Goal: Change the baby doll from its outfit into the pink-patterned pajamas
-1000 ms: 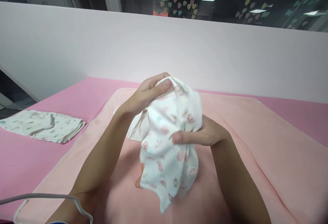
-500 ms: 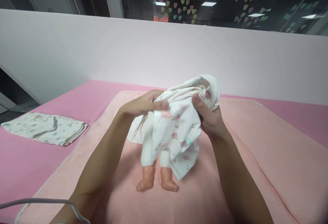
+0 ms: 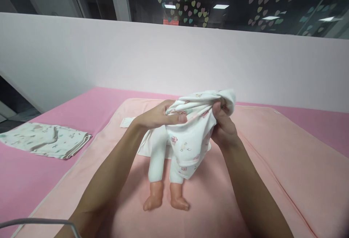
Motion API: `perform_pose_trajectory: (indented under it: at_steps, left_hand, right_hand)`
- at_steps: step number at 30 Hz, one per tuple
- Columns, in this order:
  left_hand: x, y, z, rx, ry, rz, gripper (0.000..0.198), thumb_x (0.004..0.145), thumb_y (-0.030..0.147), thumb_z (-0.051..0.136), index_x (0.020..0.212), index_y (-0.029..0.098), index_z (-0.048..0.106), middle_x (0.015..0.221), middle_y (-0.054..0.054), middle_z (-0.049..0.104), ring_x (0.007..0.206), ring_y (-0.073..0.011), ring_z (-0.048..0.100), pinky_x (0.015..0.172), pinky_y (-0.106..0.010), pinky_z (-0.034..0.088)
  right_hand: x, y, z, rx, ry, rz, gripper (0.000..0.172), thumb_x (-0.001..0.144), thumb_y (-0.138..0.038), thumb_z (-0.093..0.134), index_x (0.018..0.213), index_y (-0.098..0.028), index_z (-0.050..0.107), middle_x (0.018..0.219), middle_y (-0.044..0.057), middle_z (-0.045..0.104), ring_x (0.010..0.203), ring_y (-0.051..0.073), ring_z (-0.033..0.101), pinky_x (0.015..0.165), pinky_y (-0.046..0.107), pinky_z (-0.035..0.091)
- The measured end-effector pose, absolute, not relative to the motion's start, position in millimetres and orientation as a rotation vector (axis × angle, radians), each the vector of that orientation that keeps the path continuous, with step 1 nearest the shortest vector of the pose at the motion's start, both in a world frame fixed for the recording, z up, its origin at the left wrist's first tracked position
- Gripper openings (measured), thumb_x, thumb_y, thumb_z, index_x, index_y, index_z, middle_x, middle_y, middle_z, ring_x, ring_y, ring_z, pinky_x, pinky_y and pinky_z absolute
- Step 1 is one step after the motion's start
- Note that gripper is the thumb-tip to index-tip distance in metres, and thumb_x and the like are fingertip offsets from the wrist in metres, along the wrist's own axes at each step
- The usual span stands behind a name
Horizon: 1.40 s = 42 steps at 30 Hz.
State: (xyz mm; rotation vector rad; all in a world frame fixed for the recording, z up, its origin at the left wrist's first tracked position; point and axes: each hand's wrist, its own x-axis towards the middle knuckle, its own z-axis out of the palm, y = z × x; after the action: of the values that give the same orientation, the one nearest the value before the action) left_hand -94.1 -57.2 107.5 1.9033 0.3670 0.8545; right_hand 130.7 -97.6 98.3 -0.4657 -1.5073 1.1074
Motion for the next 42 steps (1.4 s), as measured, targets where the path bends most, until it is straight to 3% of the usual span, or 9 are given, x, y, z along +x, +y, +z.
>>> perform_pose_trajectory:
  at_steps: [9, 15, 18, 25, 29, 33, 35, 38, 42]
  left_hand:
    - [-111, -51, 107, 1.818, 0.379, 0.919, 0.059, 0.089, 0.073, 0.063, 0.081, 0.014, 0.069, 0.082, -0.009, 0.070, 0.077, -0.0214, 0.069, 0.067, -0.029, 0.057]
    - [-106, -66, 121, 1.888, 0.358, 0.649, 0.050, 0.078, 0.052, 0.086, 0.108, 0.014, 0.073, 0.101, -0.008, 0.074, 0.101, -0.0252, 0.070, 0.076, -0.025, 0.057]
    - [-105, -65, 121, 1.911, 0.325, 0.668, 0.045, 0.080, 0.041, 0.087, 0.116, 0.016, 0.073, 0.105, -0.007, 0.074, 0.096, -0.0217, 0.070, 0.077, -0.024, 0.057]
    - [-97, -60, 108, 1.780, 0.283, 0.875, 0.046, 0.090, 0.058, 0.074, 0.100, 0.014, 0.074, 0.090, -0.008, 0.072, 0.090, -0.0220, 0.070, 0.077, -0.028, 0.056]
    - [-92, -71, 117, 1.766, 0.351, 0.827, 0.048, 0.088, 0.062, 0.073, 0.086, 0.014, 0.071, 0.079, -0.006, 0.068, 0.077, -0.0185, 0.066, 0.069, -0.026, 0.053]
    - [-94, -76, 125, 1.788, 0.224, 0.763, 0.047, 0.081, 0.058, 0.081, 0.071, 0.014, 0.068, 0.072, -0.006, 0.065, 0.072, -0.0173, 0.062, 0.069, -0.026, 0.051]
    - [-96, -76, 125, 1.735, 0.217, 0.821, 0.052, 0.077, 0.059, 0.084, 0.062, 0.014, 0.062, 0.066, -0.005, 0.059, 0.066, -0.0149, 0.056, 0.063, -0.025, 0.047]
    - [-97, -76, 123, 1.561, 0.203, 0.886, 0.055, 0.080, 0.058, 0.082, 0.060, 0.015, 0.054, 0.062, -0.001, 0.051, 0.060, -0.0118, 0.049, 0.058, -0.023, 0.044]
    - [-100, -90, 121, 1.418, 0.217, 0.932, 0.037, 0.088, 0.049, 0.077, 0.078, 0.016, 0.065, 0.076, -0.003, 0.062, 0.076, -0.0164, 0.062, 0.081, -0.027, 0.053]
  right_hand:
    - [133, -127, 123, -0.683, -2.100, 1.313, 0.033, 0.086, -0.038, 0.083, 0.105, -0.015, 0.070, 0.092, 0.003, 0.066, 0.088, 0.016, 0.066, 0.076, 0.022, 0.057]
    - [128, -121, 119, -0.503, -1.684, 1.116, 0.038, 0.096, -0.047, 0.072, 0.116, -0.014, 0.069, 0.101, 0.008, 0.067, 0.097, 0.018, 0.067, 0.079, 0.024, 0.057]
    - [125, -120, 119, -0.569, -1.718, 1.224, 0.046, 0.095, -0.049, 0.072, 0.126, -0.015, 0.066, 0.105, 0.008, 0.066, 0.100, 0.019, 0.066, 0.080, 0.025, 0.056]
    - [138, -117, 116, -0.567, -1.925, 1.376, 0.053, 0.085, -0.052, 0.082, 0.121, -0.016, 0.066, 0.095, 0.004, 0.063, 0.091, 0.016, 0.063, 0.080, 0.024, 0.055]
    - [143, -105, 105, -0.474, -1.684, 1.407, 0.057, 0.089, -0.071, 0.069, 0.090, -0.014, 0.064, 0.070, 0.002, 0.054, 0.070, 0.014, 0.060, 0.063, 0.022, 0.053]
    - [142, -96, 101, -0.465, -1.732, 1.455, 0.066, 0.095, -0.074, 0.057, 0.068, -0.015, 0.048, 0.057, 0.000, 0.044, 0.046, 0.007, 0.043, 0.044, 0.019, 0.039]
    - [140, -99, 105, -0.492, -1.781, 1.422, 0.064, 0.097, -0.069, 0.059, 0.067, -0.014, 0.046, 0.057, -0.001, 0.043, 0.049, 0.006, 0.042, 0.050, 0.017, 0.043]
    - [134, -111, 117, -0.537, -1.786, 1.351, 0.042, 0.089, -0.053, 0.078, 0.091, -0.014, 0.064, 0.082, 0.003, 0.061, 0.078, 0.011, 0.060, 0.078, 0.020, 0.055]
    - [125, -132, 128, -0.723, -1.694, 1.288, 0.049, 0.087, -0.040, 0.081, 0.127, -0.019, 0.064, 0.120, 0.006, 0.064, 0.113, 0.020, 0.063, 0.097, 0.029, 0.054]
